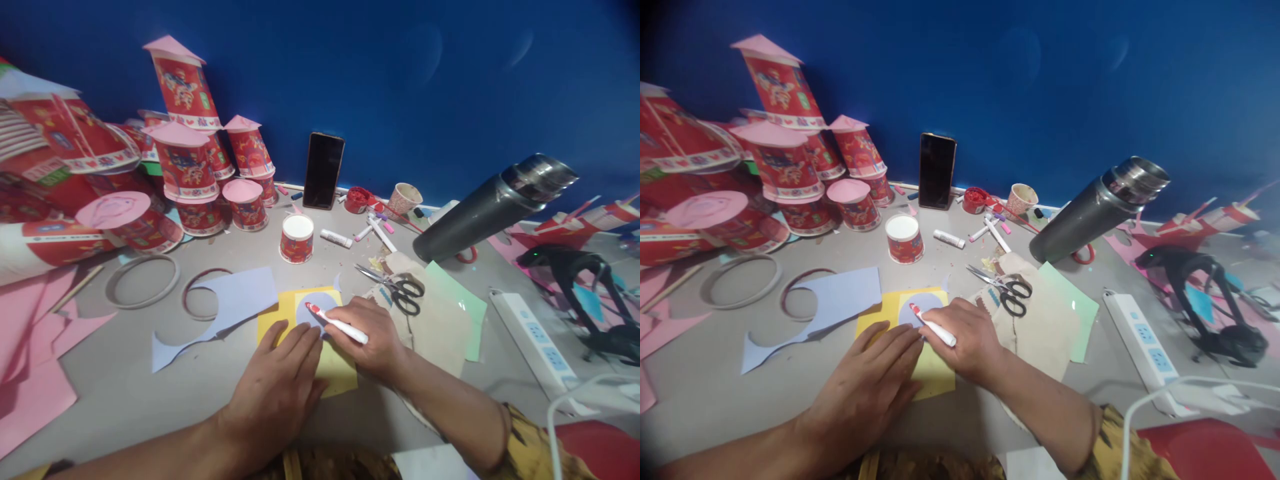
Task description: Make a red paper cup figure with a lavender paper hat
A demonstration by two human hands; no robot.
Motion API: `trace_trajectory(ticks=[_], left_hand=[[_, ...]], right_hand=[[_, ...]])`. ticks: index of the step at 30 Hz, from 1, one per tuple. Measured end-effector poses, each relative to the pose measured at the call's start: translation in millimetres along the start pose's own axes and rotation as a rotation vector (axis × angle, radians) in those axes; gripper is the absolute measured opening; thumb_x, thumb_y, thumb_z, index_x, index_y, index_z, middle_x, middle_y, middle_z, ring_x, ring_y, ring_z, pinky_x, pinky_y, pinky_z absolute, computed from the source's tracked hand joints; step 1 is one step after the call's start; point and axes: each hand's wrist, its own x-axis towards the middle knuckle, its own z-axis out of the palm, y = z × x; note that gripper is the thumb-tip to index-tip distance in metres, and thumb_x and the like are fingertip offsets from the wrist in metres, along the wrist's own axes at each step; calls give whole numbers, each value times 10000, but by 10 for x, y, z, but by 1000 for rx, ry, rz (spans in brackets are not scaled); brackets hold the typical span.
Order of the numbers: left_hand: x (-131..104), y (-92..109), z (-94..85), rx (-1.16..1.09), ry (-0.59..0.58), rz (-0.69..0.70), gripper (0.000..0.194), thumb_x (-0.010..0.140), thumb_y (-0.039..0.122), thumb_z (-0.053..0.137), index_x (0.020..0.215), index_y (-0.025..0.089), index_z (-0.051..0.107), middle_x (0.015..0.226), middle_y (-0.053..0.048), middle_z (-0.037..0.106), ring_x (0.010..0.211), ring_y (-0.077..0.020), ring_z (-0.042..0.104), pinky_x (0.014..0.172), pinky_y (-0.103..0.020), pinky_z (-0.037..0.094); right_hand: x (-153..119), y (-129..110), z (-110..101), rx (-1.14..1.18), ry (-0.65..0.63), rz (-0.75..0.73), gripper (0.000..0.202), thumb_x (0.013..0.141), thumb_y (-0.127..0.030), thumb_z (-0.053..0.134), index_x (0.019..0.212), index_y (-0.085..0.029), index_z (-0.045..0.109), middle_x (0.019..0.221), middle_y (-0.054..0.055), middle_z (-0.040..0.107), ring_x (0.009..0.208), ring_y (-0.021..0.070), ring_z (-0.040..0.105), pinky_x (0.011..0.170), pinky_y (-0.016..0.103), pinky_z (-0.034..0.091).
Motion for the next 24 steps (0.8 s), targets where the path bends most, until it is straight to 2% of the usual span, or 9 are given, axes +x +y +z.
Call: trace_trajectory(ticks=[6,10,19,24], left_hand=[[-18,-9,12,-3,55,12,339,973,342,604,1229,128,665,1283,-109,731,1216,-281,615,1108,-491,326],[-34,-14,23,1,52,20,349,971,344,612,1236,122,662,1289,-108,730,1218,-280,617,1120,-501,304],[1,-2,-7,17,-20,-3,394,967,387,612,1256,127,675,1308,-109,730,1213,-288,627,1093,-510,353],[2,-7,11,-10,-21,-17,397,976,335,575,1298,118,654,1314,-114,727,1238,-293,617,1102,-513,356]], right_hand=[[10,-8,-56,-94,15,33,94,990,-228,637,1044,-196,707,852,40,798,698,183,666,685,314,510],[3,-35,-93,-152,52,-22,87,976,-203,646,1047,-189,696,818,43,788,680,184,665,671,321,509],[37,-55,-65,-146,31,-77,97,977,-210,662,1072,-198,674,858,28,800,690,177,674,676,322,500],[42,-49,-54,-155,14,-92,79,977,-226,663,1054,-210,672,850,25,799,669,173,667,674,321,488]])
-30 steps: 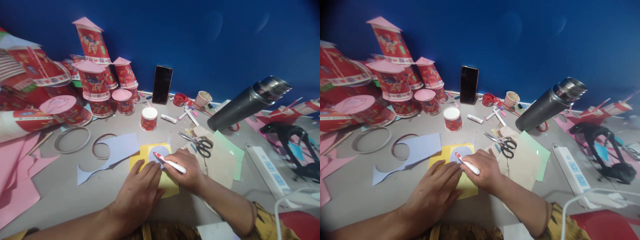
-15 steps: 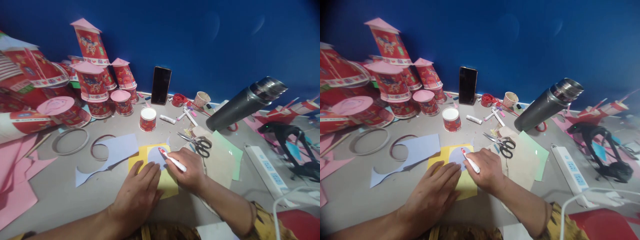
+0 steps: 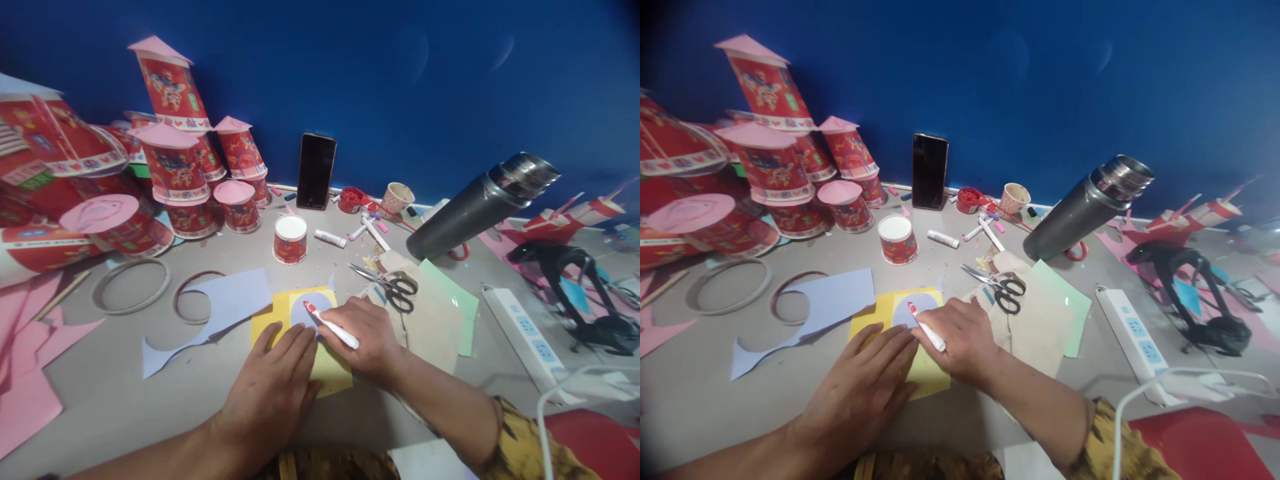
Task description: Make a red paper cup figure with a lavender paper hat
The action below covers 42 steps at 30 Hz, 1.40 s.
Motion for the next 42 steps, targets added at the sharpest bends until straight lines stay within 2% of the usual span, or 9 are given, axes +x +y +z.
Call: trace_trajectory(ticks=[7,14,18,23,29,34,42], left_hand=[[-31,2,-6,-19,-1,8,368,962,231,553,1300,119,648,1349,-120,709,1255,-301,608,1117,-525,337],[-12,7,-3,-38,-4,-9,352,965,298,591,1264,123,658,1323,-117,718,1248,-295,613,1110,-521,347],[5,8,-8,-70,13,-15,345,932,298,636,1231,129,668,1277,-112,734,1235,-292,621,1103,-512,351],[7,11,-24,-59,-7,-17,328,923,251,620,1229,143,663,1277,-115,726,1232,-297,615,1103,-518,348],[4,6,-44,-37,-11,-6,308,933,249,606,1212,137,676,1282,-118,728,1224,-298,617,1099,-506,348],[1,6,-20,-23,29,-4,318,952,272,608,1227,133,684,1298,-113,735,1224,-282,628,1104,-490,337],[-5,25,-12,30,36,-12,350,946,353,643,1214,136,708,1280,-96,750,1198,-271,643,1092,-478,342]], right_hand=[[-5,-11,-44,-77,30,3,89,961,-200,667,1049,-197,668,814,32,789,664,182,670,670,324,486],[-23,-36,-65,-78,32,-4,105,945,-198,685,1048,-206,666,796,25,784,651,182,665,653,335,473],[-10,-39,-32,-66,9,-80,143,939,-224,705,1076,-217,663,816,14,797,643,178,658,654,343,473],[-9,-16,-10,-86,4,-93,183,934,-222,722,1103,-202,657,838,29,801,658,186,661,659,336,478],[-4,-14,-35,-167,-11,-81,128,953,-227,693,1073,-202,654,796,32,781,649,187,648,662,346,460],[-14,-41,-96,-220,31,-51,64,937,-209,695,980,-195,649,732,27,755,614,186,623,632,353,428],[-19,-60,-132,-131,56,0,15,944,-203,671,934,-193,665,743,11,761,626,167,640,647,327,453]])
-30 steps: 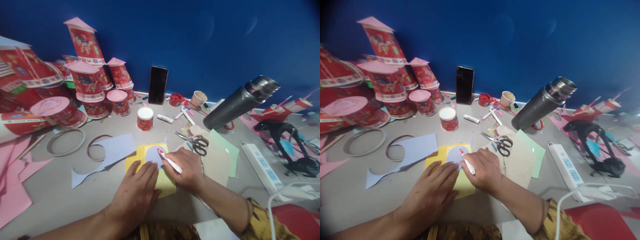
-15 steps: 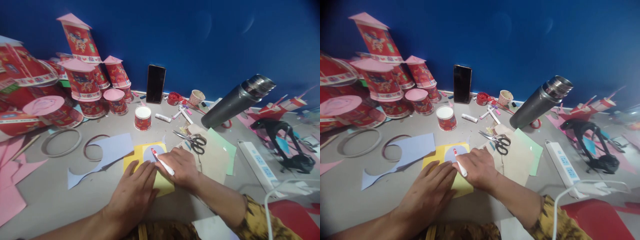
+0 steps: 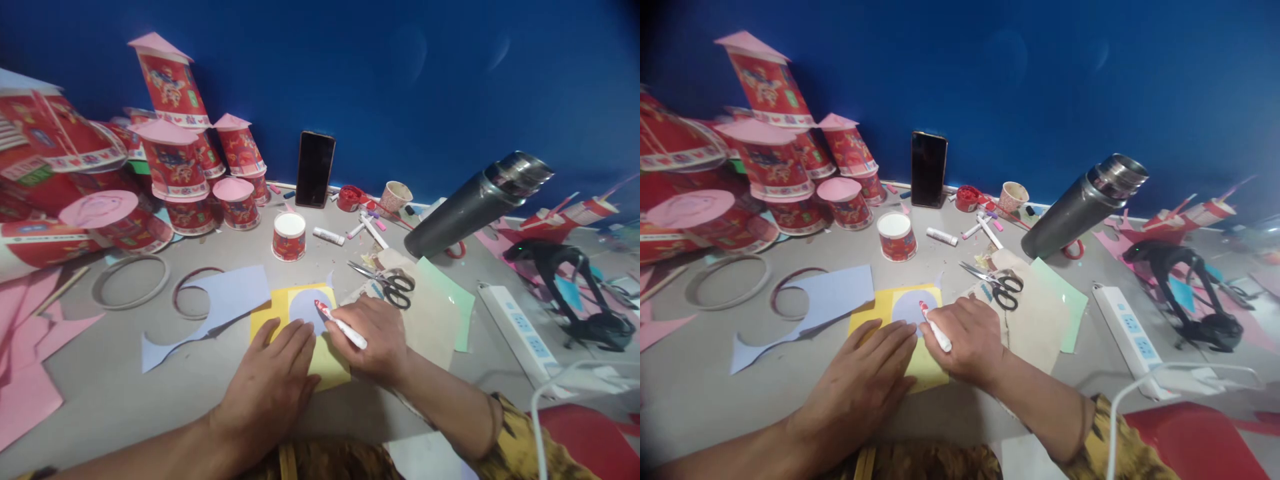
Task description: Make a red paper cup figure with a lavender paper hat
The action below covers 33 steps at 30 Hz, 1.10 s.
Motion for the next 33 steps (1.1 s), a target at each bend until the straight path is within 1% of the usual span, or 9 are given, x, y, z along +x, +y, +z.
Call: trace_trajectory(ticks=[5,9,13,16,19,23,27,33], left_hand=[[6,-3,1,8,3,4,350,941,343,648,1218,137,707,1288,-95,746,1216,-274,633,1095,-485,338],[10,-8,7,6,3,6,343,947,351,643,1215,147,705,1291,-93,742,1214,-276,632,1096,-487,346],[3,-13,5,14,5,19,341,970,363,612,1222,149,699,1289,-93,741,1217,-271,628,1097,-486,341],[-3,-16,7,30,7,33,351,985,372,590,1229,142,695,1289,-97,743,1221,-272,625,1095,-492,338],[-5,-17,17,33,7,36,346,990,368,583,1226,143,699,1297,-100,741,1229,-275,622,1096,-496,337],[-2,-14,19,21,17,24,329,980,363,597,1201,148,710,1278,-94,751,1207,-269,634,1088,-484,348],[0,-8,3,21,14,27,323,965,354,615,1185,141,717,1265,-98,756,1196,-273,640,1079,-488,354],[-6,-12,18,12,20,21,324,957,347,625,1196,148,717,1289,-95,747,1209,-275,635,1093,-488,351]], right_hand=[[23,17,25,-5,-15,8,32,960,-209,654,949,-182,667,780,23,773,654,172,651,663,318,456],[7,35,44,-34,-19,7,62,970,-230,643,942,-184,674,740,29,750,653,175,649,670,313,453],[-20,64,33,-31,-22,36,81,954,-228,644,888,-191,672,694,24,721,627,172,627,655,313,438],[-18,101,-3,-36,7,72,84,932,-206,652,849,-195,667,663,15,700,604,171,609,630,319,418],[-6,129,-35,-39,42,85,70,928,-186,651,861,-193,669,693,20,719,613,174,619,624,321,415],[-16,126,-25,10,5,76,53,944,-206,649,904,-193,680,707,21,729,627,173,639,639,314,430],[-25,110,15,18,-43,56,84,966,-243,642,912,-192,682,711,26,730,636,178,647,651,319,444],[11,105,37,57,-45,13,51,973,-222,640,955,-188,673,764,29,763,653,184,665,660,321,465]])
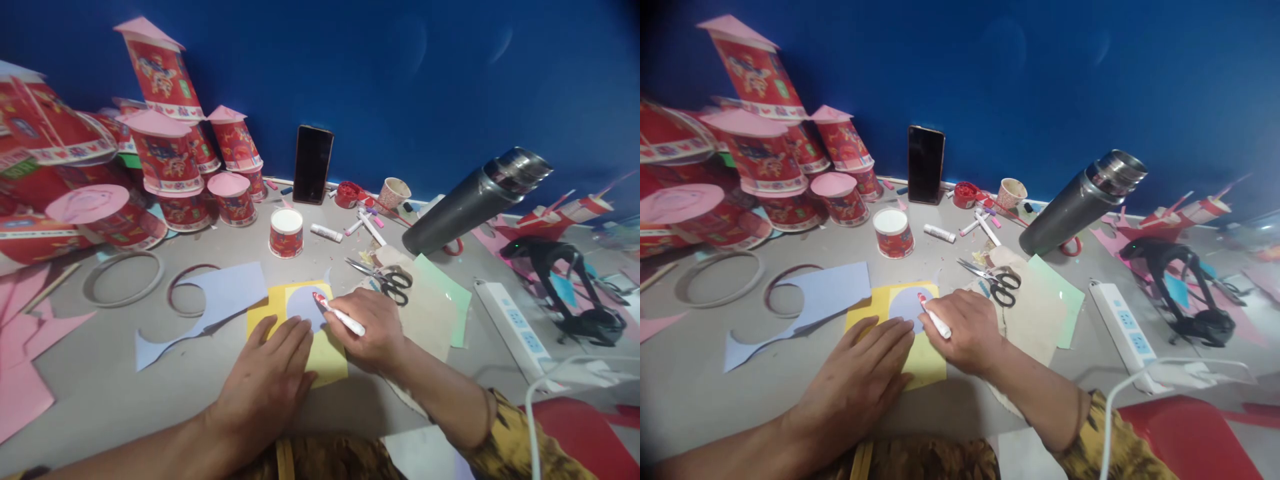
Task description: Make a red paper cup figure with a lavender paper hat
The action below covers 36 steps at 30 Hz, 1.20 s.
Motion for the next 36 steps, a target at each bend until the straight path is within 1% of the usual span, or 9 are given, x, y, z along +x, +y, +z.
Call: trace_trajectory(ticks=[5,10,13,17,25,31,36], left_hand=[[5,-5,-3,-2,-20,-4,323,965,358,611,1198,160,716,1308,-103,735,1224,-281,626,1099,-492,353],[5,2,-7,-4,-43,-16,380,947,362,638,1251,139,689,1294,-106,734,1226,-286,621,1096,-497,363],[8,12,-13,-6,-48,-21,411,942,368,648,1277,131,672,1295,-120,726,1232,-293,614,1101,-502,363],[12,19,-31,-5,-71,-15,408,947,357,638,1283,128,665,1314,-135,713,1243,-295,608,1104,-497,363],[16,15,-32,2,-94,-29,381,954,372,626,1253,143,686,1317,-113,718,1247,-297,608,1109,-508,355],[4,16,-26,9,-65,-14,377,962,374,620,1249,141,694,1316,-109,729,1246,-286,614,1099,-499,350],[-3,14,-12,12,-33,-7,348,978,363,595,1228,146,704,1312,-102,737,1239,-275,622,1104,-491,340]], right_hand=[[21,-7,11,48,-3,-4,40,976,-217,650,983,-186,676,806,29,783,664,176,675,667,308,475],[19,-24,27,97,-42,-49,56,977,-219,661,1006,-179,687,844,35,792,693,165,690,689,301,486],[19,-42,36,93,-74,-75,80,974,-239,675,1017,-177,700,842,35,789,715,162,701,699,299,491],[31,-53,53,88,-71,-87,79,974,-245,682,1007,-175,702,830,26,786,717,161,693,699,295,496],[49,-38,51,25,-65,-80,82,990,-239,662,1033,-176,691,839,34,793,689,164,665,702,289,492],[25,-39,23,-32,-38,-48,66,991,-242,658,1013,-180,668,819,32,786,663,165,641,672,301,468],[-1,-41,6,-45,-25,-29,51,987,-228,644,1010,-188,665,824,32,785,673,172,650,675,323,471]])
